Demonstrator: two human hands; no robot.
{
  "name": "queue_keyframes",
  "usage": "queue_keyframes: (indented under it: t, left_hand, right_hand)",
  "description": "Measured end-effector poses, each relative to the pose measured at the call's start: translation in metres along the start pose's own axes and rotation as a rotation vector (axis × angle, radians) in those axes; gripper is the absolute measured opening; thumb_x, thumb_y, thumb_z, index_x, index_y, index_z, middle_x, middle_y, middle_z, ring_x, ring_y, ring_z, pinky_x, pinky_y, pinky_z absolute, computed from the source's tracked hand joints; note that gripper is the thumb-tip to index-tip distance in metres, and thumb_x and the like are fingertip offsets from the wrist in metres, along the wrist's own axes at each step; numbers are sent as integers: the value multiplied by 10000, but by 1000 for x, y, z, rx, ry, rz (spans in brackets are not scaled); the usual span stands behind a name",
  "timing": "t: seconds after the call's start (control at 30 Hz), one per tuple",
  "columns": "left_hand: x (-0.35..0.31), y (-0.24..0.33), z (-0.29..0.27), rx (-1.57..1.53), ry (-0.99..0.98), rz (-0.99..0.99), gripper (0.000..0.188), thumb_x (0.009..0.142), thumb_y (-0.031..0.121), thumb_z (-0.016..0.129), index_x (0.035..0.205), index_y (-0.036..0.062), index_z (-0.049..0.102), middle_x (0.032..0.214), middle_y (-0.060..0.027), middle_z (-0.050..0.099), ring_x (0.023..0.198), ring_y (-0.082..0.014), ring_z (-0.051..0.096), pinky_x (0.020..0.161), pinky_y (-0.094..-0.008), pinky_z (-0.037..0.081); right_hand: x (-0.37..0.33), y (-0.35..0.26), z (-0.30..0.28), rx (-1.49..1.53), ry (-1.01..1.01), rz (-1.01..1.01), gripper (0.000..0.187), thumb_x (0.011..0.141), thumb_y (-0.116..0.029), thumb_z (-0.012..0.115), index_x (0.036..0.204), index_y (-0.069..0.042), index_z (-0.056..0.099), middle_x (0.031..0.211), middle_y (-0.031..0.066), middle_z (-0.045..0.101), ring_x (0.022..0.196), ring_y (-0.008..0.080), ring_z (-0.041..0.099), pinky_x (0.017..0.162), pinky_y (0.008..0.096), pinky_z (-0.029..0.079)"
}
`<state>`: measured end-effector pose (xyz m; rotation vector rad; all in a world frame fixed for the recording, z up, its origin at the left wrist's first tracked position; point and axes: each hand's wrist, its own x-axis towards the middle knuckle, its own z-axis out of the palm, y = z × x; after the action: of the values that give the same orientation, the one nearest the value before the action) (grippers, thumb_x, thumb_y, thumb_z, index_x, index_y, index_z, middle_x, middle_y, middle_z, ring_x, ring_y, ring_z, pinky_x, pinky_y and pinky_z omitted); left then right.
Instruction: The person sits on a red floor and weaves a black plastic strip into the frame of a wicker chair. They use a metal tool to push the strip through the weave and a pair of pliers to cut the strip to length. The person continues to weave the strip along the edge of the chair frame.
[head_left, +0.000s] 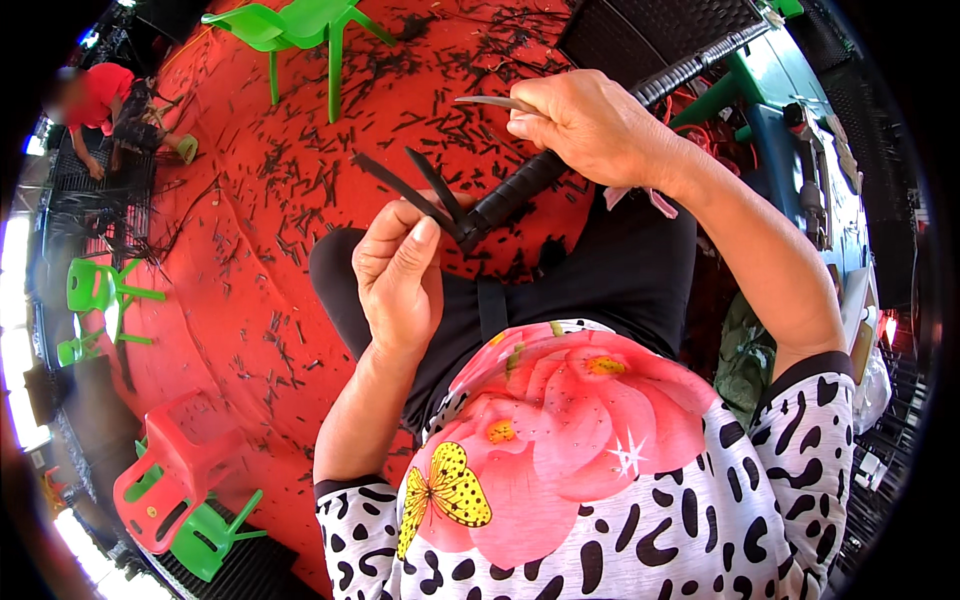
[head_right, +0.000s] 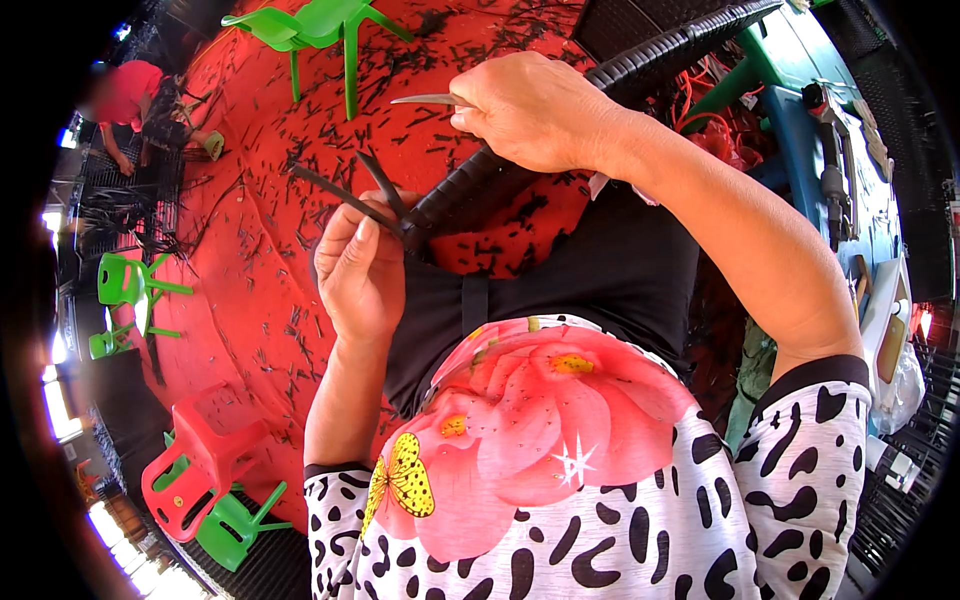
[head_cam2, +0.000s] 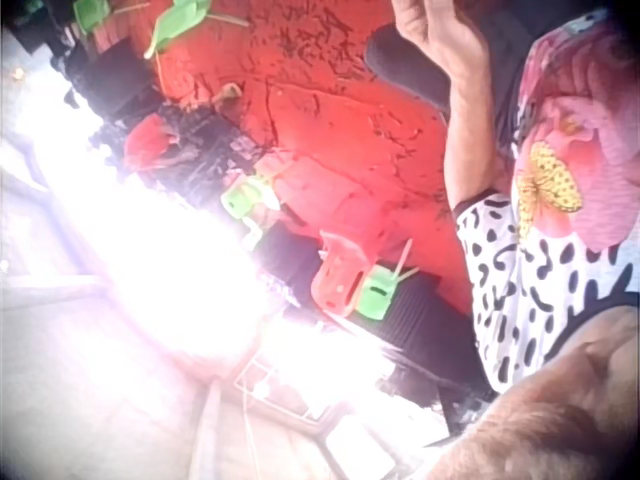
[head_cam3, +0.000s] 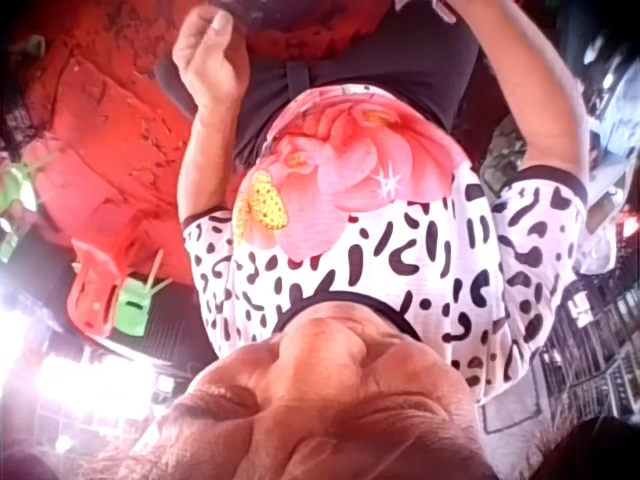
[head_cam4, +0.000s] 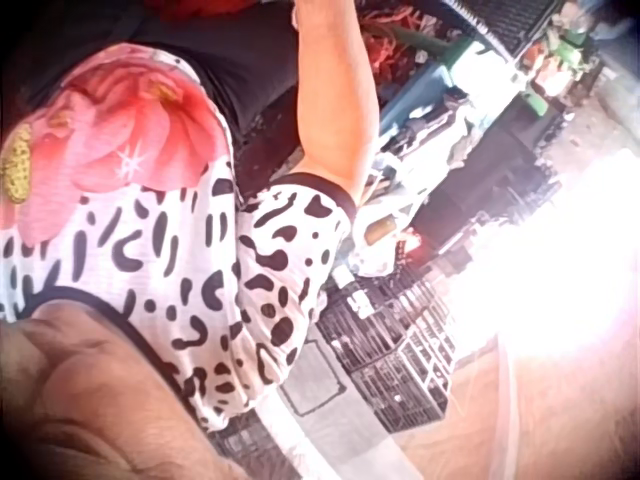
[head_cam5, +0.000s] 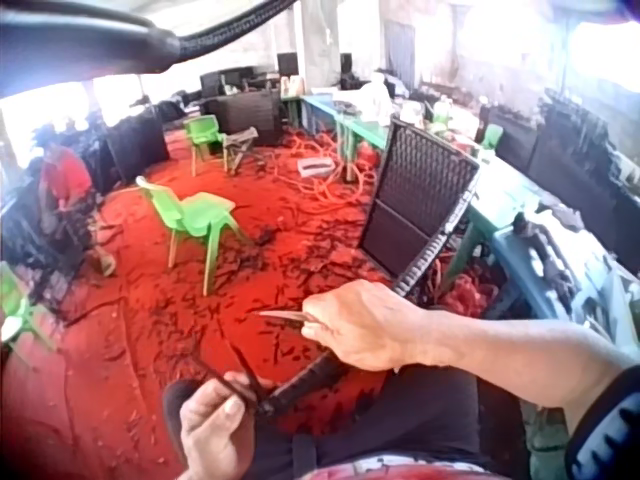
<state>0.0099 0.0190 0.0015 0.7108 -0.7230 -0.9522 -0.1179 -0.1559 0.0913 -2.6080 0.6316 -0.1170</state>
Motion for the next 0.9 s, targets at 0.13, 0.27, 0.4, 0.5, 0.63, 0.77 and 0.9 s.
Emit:
queue_keyframes:
  t: [0.13, 0.27, 0.4, 0.5, 0.63, 0.77, 0.9]
  left_hand:
    - [-5, 2, 7, 107, 33, 19, 121, 860, 49, 531, 946, -31, 558, 1052, -168, 584, 964, -215, 554, 918, -369, 398]
    - [-2, -2, 7, 182, 57, 135, 106, 848, -52, 565, 948, -21, 554, 1025, -105, 613, 888, -96, 540, 828, -230, 424]
    - [-2, -3, 7, 136, 66, 122, 79, 857, -56, 554, 922, -12, 546, 1048, -107, 610, 863, -78, 530, 788, -210, 425]
    - [-1, -2, 10, 166, 68, 124, 81, 852, -51, 560, 915, -6, 535, 1061, -105, 609, 807, -52, 507, 714, -187, 421]
    - [-6, -1, 9, 271, 62, 103, 135, 826, -61, 576, 933, 1, 521, 1067, -111, 606, 734, -31, 467, 636, -174, 406]
    - [-10, 0, 7, 280, 41, 57, 202, 810, -52, 580, 999, -11, 523, 1103, -161, 576, 895, -134, 539, 829, -262, 422]
    - [-13, -2, 6, 280, 33, 76, 214, 806, -45, 588, 1008, -20, 523, 1106, -173, 567, 925, -153, 554, 853, -280, 433]
  right_hand:
    - [1, 6, 5, 98, 127, -26, 237, 875, -232, 521, 789, -12, 542, 704, 156, 592, 715, 344, 585, 637, 418, 449]
    - [1, 7, 20, 475, 549, -139, 151, 884, -157, 543, 841, -15, 572, 665, 89, 580, 633, 206, 581, 611, 319, 465]
    - [-38, -28, 18, 733, 478, -126, 127, 911, -83, 509, 837, 1, 569, 615, 41, 497, 544, 115, 490, 517, 260, 430]
    - [-51, -38, 47, 682, 390, -72, 137, 892, -70, 558, 775, 0, 564, 593, 81, 441, 533, 104, 441, 496, 269, 386]
    - [-67, -37, 45, 762, -46, 153, 261, 872, -231, 583, 946, 15, 538, 633, 107, 498, 574, 162, 513, 555, 308, 433]
    - [-72, -33, 27, 531, -8, -2, 249, 904, -207, 514, 1026, 10, 522, 734, 174, 567, 692, 345, 584, 616, 379, 455]
    - [-65, -28, 17, 180, -100, -66, 214, 894, -188, 512, 848, 21, 534, 711, 210, 584, 705, 390, 587, 595, 450, 451]
